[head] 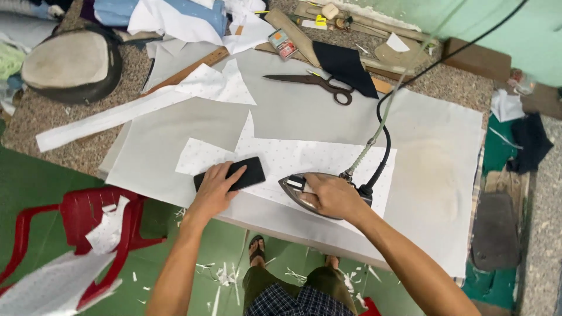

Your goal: The person irons a piece of white patterned fabric on a work table using a steam iron and a black pressing block. They smooth the fabric with their hands and the block while applying heat. After ironing, they use scissors to trim the edges of the fabric.

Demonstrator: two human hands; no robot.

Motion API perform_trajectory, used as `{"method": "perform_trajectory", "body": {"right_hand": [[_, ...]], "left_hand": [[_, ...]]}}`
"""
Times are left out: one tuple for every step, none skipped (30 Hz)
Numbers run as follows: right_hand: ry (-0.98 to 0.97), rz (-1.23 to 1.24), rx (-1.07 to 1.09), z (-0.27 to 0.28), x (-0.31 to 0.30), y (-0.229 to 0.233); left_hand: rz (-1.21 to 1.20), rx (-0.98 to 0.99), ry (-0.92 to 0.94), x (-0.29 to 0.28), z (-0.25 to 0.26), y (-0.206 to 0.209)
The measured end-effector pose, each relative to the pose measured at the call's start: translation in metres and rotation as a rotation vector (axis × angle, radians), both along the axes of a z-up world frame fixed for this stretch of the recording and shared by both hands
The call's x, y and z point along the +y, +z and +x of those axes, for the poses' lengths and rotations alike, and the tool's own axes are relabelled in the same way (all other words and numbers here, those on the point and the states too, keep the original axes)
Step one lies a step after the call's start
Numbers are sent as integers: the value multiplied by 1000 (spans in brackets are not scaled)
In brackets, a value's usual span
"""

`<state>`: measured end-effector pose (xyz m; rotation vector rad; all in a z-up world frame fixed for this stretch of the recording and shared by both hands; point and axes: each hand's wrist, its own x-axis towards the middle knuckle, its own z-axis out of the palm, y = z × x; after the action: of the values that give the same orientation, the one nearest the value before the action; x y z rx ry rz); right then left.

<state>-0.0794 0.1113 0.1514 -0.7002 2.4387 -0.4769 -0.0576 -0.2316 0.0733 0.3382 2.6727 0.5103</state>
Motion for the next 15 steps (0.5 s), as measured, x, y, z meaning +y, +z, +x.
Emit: {"method": "perform_trajectory", "body": {"right_hand": [[39, 3, 0, -3, 0, 0], [74, 61, -3, -4, 1, -1], [109, 118, -1, -6, 0, -1], [149, 120, 4, -8, 0, -5], [155, 128, 70, -6, 1, -11], [161, 133, 136, -4, 3, -16], [187, 130, 137, -4, 9, -20], [197, 131, 162, -3, 14, -23], [204, 133, 187, -3, 21, -26], [228, 132, 187, -1, 28, -24], [225, 123, 185, 1, 35, -21], [222, 114, 182, 1, 42, -18], [230, 115, 186, 2, 49, -19], [232, 111, 175, 2, 56, -20], [229, 107, 159, 4, 63, -21]], "left_hand": [[3, 0, 39, 14, -1, 0], [-107, -17, -12, 27, -1, 1], [-218, -36, -63, 39, -3, 2], [-216, -38, -23, 50, -5, 1], [-283, -34, 9, 61, -5, -2], [-351, -32, 41, 72, -4, -4], [-351, -38, 67, 80, -3, -4], [-367, -72, 86, 88, -3, -4], [-380, -106, 104, 97, -3, -3], [-377, -112, 127, 107, 1, 5], [-383, -128, 108, 116, 1, 13], [-388, -144, 88, 126, 0, 22], [-387, -142, 96, 133, 2, 23], [-381, -141, 87, 140, 3, 23], [-374, -143, 71, 147, 5, 23]]}}
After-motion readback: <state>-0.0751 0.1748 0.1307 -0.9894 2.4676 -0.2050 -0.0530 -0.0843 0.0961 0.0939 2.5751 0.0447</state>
